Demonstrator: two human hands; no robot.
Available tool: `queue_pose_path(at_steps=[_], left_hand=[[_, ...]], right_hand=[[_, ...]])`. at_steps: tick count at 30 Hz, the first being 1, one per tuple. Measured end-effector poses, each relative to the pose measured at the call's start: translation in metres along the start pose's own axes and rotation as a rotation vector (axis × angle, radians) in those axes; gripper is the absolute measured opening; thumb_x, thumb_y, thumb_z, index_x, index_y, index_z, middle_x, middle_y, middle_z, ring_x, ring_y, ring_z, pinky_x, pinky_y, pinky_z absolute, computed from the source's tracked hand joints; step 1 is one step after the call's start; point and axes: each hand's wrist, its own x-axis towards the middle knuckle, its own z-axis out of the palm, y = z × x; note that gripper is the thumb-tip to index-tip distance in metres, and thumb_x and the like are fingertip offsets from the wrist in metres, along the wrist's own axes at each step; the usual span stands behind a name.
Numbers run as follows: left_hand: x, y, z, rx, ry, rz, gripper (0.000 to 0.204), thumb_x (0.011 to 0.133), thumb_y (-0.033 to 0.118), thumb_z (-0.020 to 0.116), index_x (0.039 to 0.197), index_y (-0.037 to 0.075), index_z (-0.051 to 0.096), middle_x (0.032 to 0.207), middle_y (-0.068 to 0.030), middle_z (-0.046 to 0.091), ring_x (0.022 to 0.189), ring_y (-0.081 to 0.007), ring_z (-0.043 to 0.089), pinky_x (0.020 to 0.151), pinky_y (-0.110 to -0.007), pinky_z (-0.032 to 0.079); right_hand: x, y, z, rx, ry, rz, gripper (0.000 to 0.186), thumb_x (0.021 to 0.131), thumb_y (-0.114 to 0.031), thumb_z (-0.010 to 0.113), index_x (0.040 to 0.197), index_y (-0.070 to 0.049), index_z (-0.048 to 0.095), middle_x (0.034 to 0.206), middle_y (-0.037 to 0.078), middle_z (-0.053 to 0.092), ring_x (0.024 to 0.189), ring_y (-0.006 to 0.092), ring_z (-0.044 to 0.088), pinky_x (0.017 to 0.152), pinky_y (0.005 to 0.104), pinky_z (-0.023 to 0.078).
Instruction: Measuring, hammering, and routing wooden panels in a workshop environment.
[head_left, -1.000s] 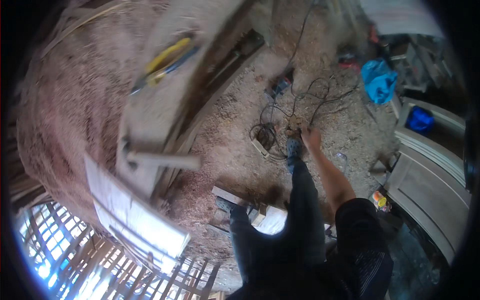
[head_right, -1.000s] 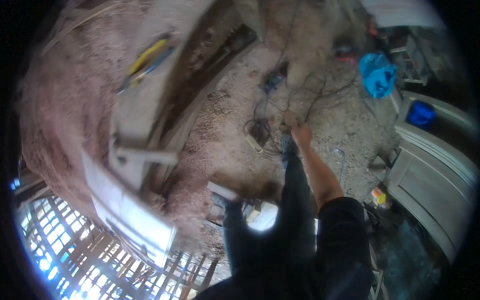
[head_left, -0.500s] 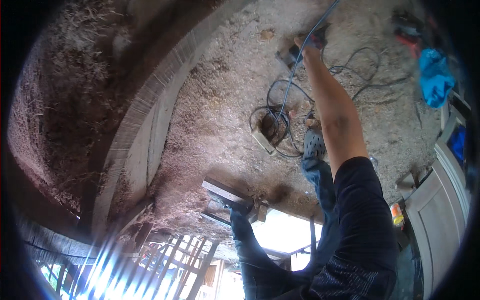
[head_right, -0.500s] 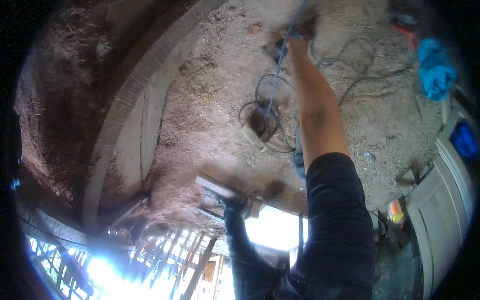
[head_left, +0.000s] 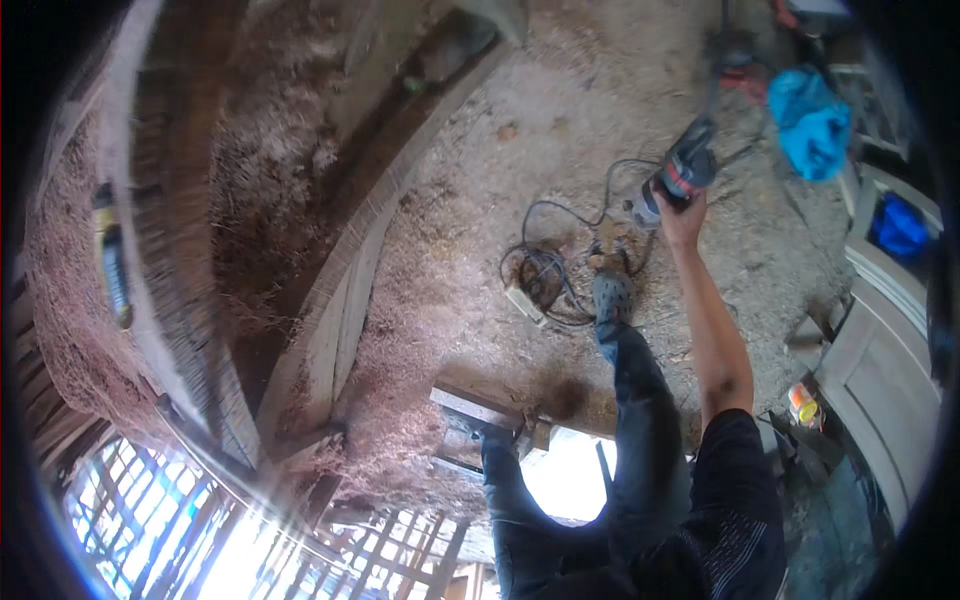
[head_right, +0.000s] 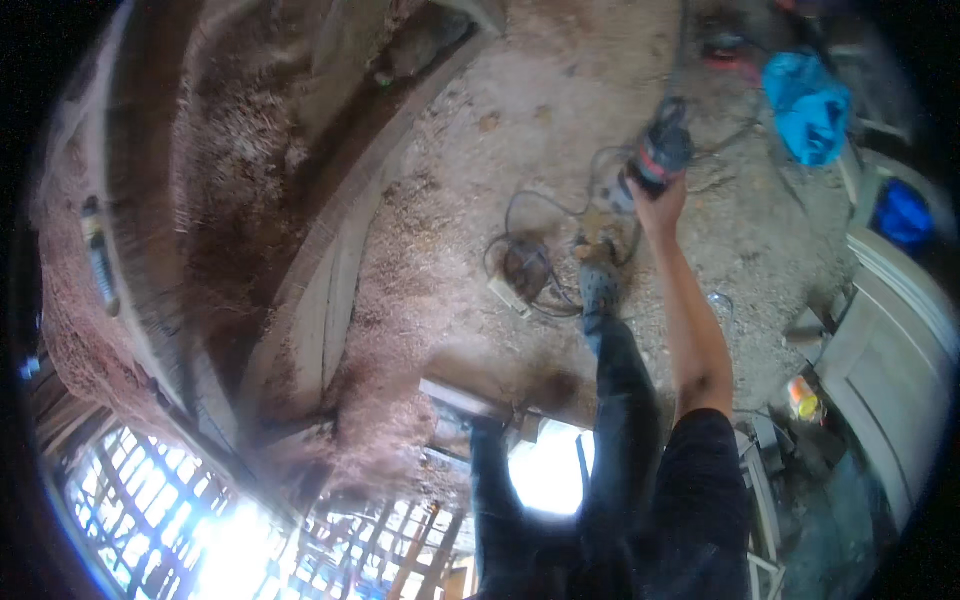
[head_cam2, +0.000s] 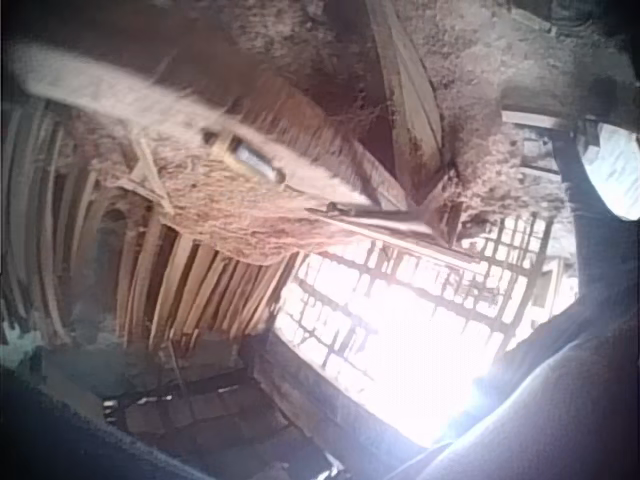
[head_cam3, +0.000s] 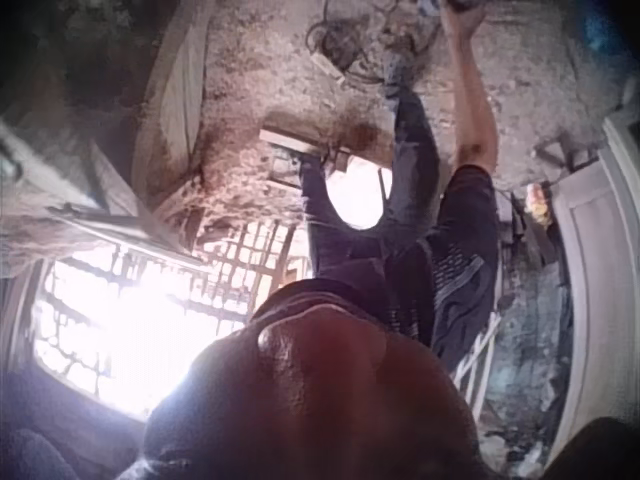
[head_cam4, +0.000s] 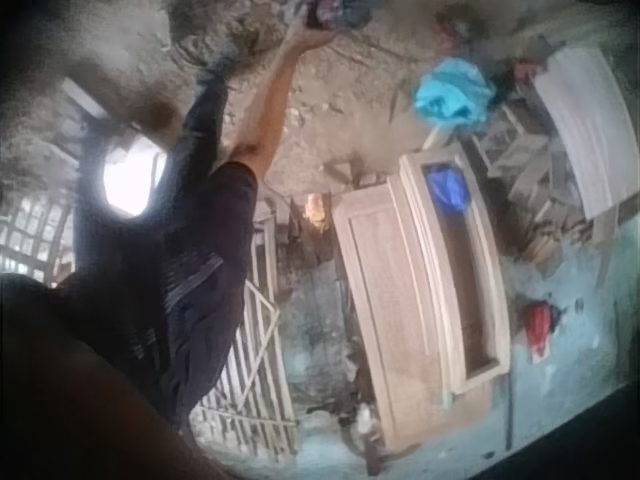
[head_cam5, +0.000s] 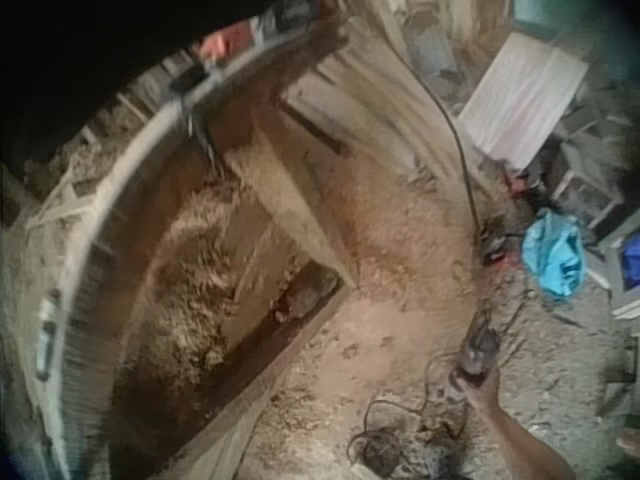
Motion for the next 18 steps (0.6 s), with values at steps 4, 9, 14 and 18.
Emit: queue_pose_path(at_steps=[4,9,14,18], left_hand=[[-0.011,-0.008,-0.026,-0.041,0.003,0.106,0.028,0.102,0.027,0.058,0.109,0.002,0.069,0.097,-0.0214,0.07,0.093,-0.0385,0.068,0.08,-0.047,0.056],[-0.025,-0.025,-0.072,-0.083,0.023,0.215,0.028,0.102,0.027,0.058,0.11,0.002,0.069,0.098,-0.0214,0.07,0.094,-0.0383,0.069,0.081,-0.047,0.056],[-0.042,0.016,-0.126,-0.445,-0.11,-0.011,0.033,0.105,0.027,0.055,0.122,0.001,0.065,0.117,-0.0184,0.068,0.098,-0.031,0.067,0.087,-0.044,0.052],[-0.001,0.074,-0.195,-0.631,-0.046,0.239,0.037,0.107,0.027,0.053,0.13,0.0,0.063,0.119,-0.0186,0.07,0.115,-0.0277,0.066,0.1,-0.039,0.049]], right_hand=[[-0.003,-0.081,-0.077,-0.487,0.04,-0.146,0.066,0.073,-0.006,0.091,0.129,0.001,0.056,0.115,0.013,0.069,0.108,0.0252,0.068,0.094,0.0378,0.054],[-0.038,-0.142,-0.159,0.011,-0.133,-0.066,0.072,0.072,-0.012,0.093,0.131,0.001,0.054,0.118,0.012,0.068,0.106,0.024,0.068,0.095,0.04,0.055],[-0.135,-0.328,-0.171,0.517,-0.415,0.218,0.067,0.078,-0.028,0.083,0.132,-0.002,0.053,0.12,0.014,0.065,0.111,0.0271,0.066,0.095,0.0424,0.054],[-0.229,-0.478,-0.15,0.932,-0.587,0.333,0.07,0.081,-0.046,0.074,0.13,-0.003,0.051,0.113,0.013,0.061,0.104,0.029,0.062,0.092,0.0427,0.052]])
